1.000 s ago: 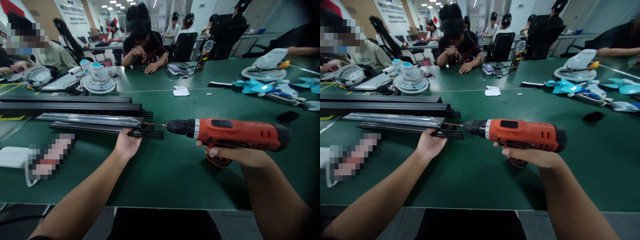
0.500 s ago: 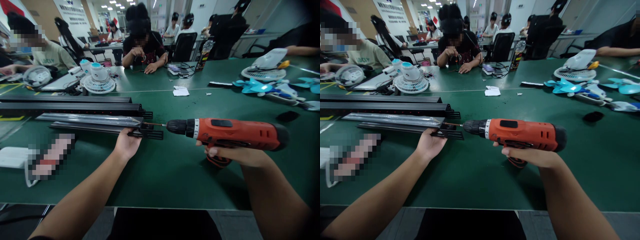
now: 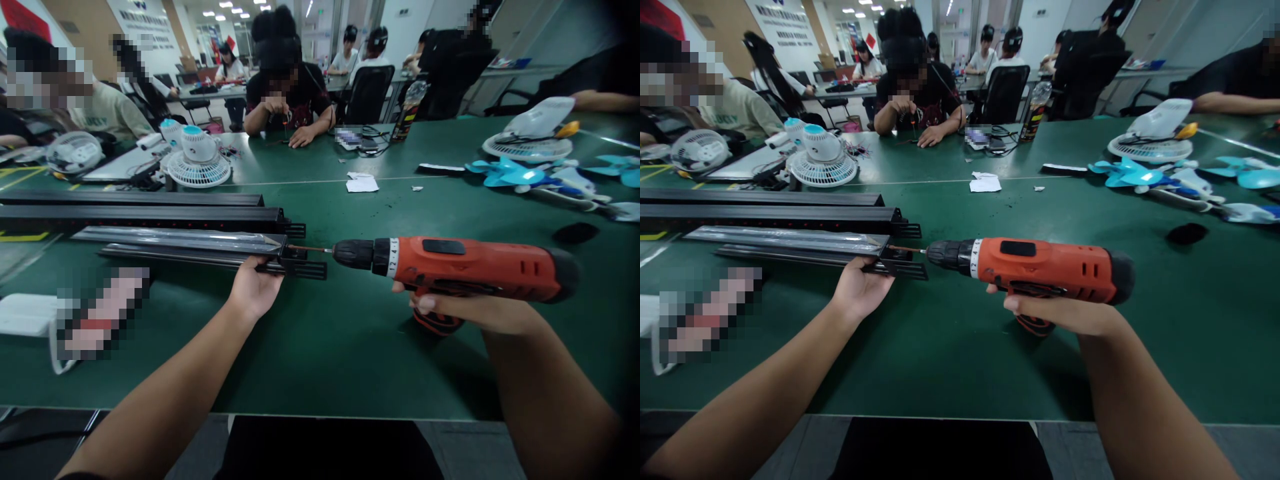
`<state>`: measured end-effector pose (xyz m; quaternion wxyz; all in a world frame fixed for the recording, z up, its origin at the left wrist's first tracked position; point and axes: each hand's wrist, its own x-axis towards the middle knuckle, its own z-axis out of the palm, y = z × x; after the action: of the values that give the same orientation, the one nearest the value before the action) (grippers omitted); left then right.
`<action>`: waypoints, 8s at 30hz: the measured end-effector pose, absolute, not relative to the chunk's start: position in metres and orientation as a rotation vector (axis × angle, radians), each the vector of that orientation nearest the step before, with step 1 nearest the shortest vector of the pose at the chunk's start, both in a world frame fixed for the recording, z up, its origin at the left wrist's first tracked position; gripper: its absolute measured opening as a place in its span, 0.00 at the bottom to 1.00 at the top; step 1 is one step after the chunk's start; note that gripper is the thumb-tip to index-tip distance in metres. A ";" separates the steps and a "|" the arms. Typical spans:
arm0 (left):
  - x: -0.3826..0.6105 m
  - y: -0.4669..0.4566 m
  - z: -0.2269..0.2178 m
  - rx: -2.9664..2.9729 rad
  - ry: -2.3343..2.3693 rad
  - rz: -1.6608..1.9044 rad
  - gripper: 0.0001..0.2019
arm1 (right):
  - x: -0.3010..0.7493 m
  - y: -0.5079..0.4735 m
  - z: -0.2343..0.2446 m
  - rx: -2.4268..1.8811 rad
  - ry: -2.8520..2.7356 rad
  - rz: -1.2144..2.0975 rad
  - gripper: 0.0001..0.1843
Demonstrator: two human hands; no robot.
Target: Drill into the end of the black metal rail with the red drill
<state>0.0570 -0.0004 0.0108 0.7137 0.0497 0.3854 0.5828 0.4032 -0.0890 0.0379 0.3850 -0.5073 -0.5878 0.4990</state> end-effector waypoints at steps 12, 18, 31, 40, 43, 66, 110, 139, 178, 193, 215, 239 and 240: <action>0.056 0.000 0.009 0.106 0.850 1.288 0.30 | 0.405 -0.088 0.043 -1.289 -1.554 1.286 0.19; 0.054 0.003 0.004 0.139 0.844 1.281 0.29 | 0.398 -0.089 0.043 -1.272 -1.587 1.191 0.14; 0.054 0.005 0.002 0.124 0.842 1.304 0.29 | 0.415 -0.089 0.036 -1.256 -1.635 1.287 0.17; 0.053 0.002 0.004 0.134 0.838 1.286 0.28 | 0.418 -0.087 0.032 -1.261 -1.662 1.276 0.20; 0.053 0.002 0.005 0.143 0.836 1.288 0.29 | 0.420 -0.088 0.030 -1.242 -1.681 1.265 0.19; 0.061 -0.001 0.018 0.048 0.884 1.307 0.27 | 0.398 -0.090 0.036 -1.178 -1.580 1.117 0.10; 0.054 0.000 0.009 0.115 0.838 1.278 0.31 | 0.408 -0.089 0.037 -1.238 -1.633 1.226 0.12; 0.056 0.001 0.010 0.100 0.834 1.289 0.32 | 0.404 -0.090 0.040 -1.243 -1.593 1.193 0.12; 0.060 0.000 0.015 0.081 0.886 1.287 0.29 | 0.411 -0.086 0.035 -1.195 -1.669 1.210 0.13; 0.052 0.004 0.003 0.156 0.836 1.277 0.31 | 0.403 -0.091 0.036 -1.218 -1.610 1.181 0.12; 0.059 0.003 0.010 0.103 0.858 1.310 0.31 | 0.402 -0.091 0.033 -1.186 -1.595 1.144 0.12; 0.060 0.000 0.014 0.076 0.871 1.303 0.32 | 0.421 -0.087 0.031 -1.195 -1.666 1.286 0.13; 0.059 0.001 0.012 0.083 0.866 1.302 0.32 | 0.421 -0.087 0.031 -1.200 -1.668 1.283 0.13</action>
<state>0.0590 0.0009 0.0122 0.7088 0.0374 0.3901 0.5866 0.4211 -0.0868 0.0314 0.3520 -0.4637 -0.6446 0.4956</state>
